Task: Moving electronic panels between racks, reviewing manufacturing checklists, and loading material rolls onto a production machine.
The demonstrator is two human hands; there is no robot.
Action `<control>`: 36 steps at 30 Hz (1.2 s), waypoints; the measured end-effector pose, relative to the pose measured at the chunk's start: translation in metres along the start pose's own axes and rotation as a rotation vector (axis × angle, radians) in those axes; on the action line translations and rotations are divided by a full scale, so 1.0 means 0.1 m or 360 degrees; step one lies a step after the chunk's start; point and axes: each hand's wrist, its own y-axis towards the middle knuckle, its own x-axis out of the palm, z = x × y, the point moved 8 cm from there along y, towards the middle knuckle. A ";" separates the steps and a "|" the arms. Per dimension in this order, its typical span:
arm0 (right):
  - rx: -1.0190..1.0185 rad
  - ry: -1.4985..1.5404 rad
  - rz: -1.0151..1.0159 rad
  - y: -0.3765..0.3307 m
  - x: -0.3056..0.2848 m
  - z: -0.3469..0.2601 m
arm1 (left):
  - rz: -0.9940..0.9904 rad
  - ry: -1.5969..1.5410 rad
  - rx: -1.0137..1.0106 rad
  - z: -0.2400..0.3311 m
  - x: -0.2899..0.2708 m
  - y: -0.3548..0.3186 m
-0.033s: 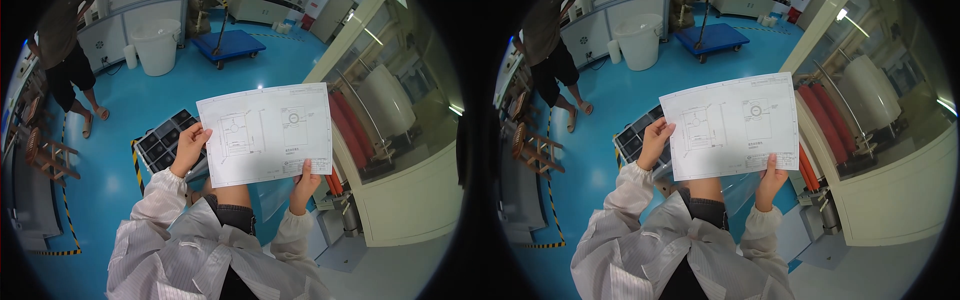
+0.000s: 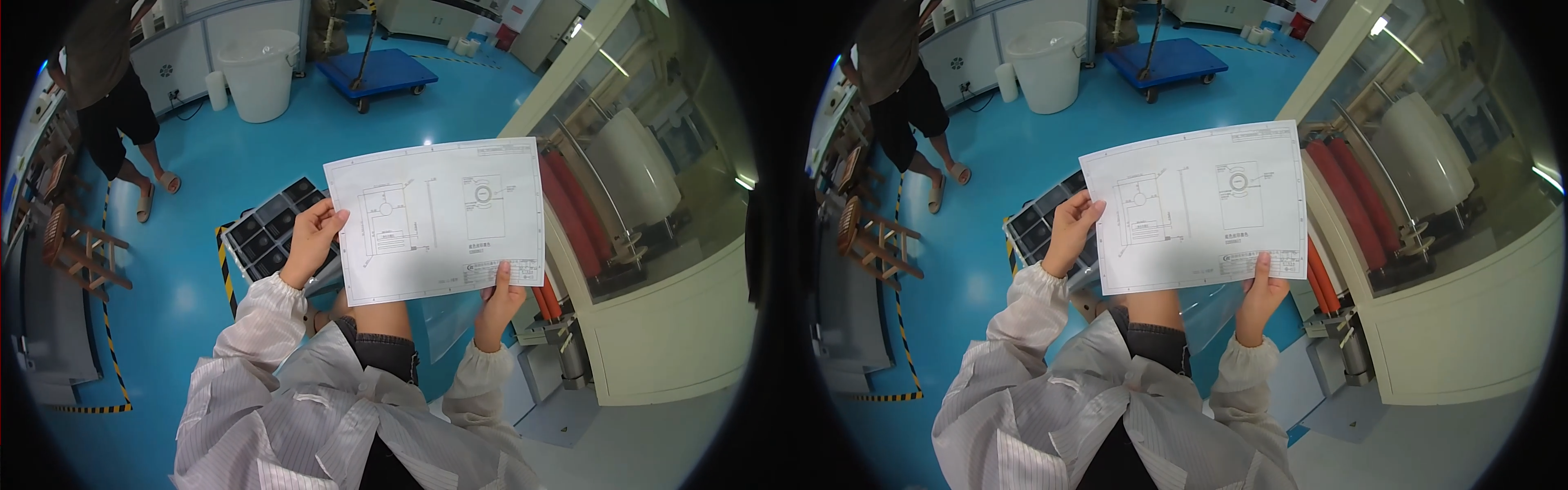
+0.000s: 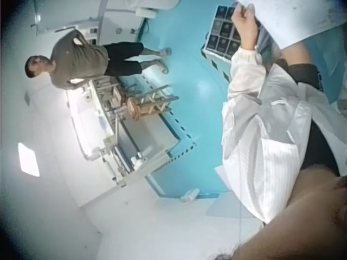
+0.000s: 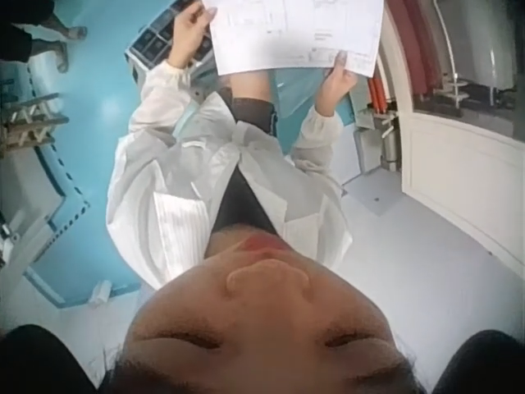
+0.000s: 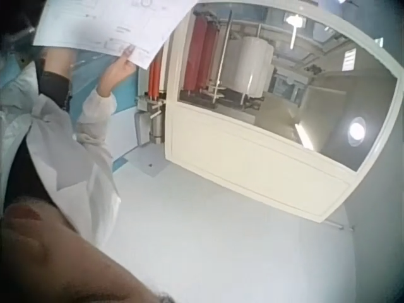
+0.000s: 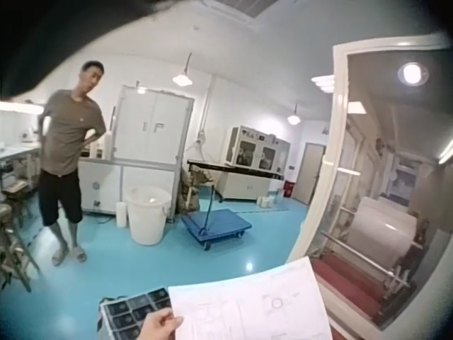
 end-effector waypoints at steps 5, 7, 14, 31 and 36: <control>0.0004 -0.0047 -0.0086 0.00 0.02 0.02 | -0.0079 0.0044 -0.0004 0.03 -0.04 0.01; 0.0004 -0.0065 -0.0102 -0.01 0.03 0.01 | -0.0078 0.0045 0.0015 0.04 -0.06 0.02; 0.0051 -0.0081 -0.0129 -0.03 0.03 0.03 | -0.0030 0.0025 0.0140 0.11 -0.06 0.02; 0.0037 -0.0034 -0.0176 -0.03 0.07 0.04 | -0.0018 0.0060 0.0078 0.23 -0.08 -0.02; 0.0046 -0.0030 -0.0198 -0.04 0.07 0.06 | -0.0001 0.0086 0.0056 0.21 -0.09 -0.02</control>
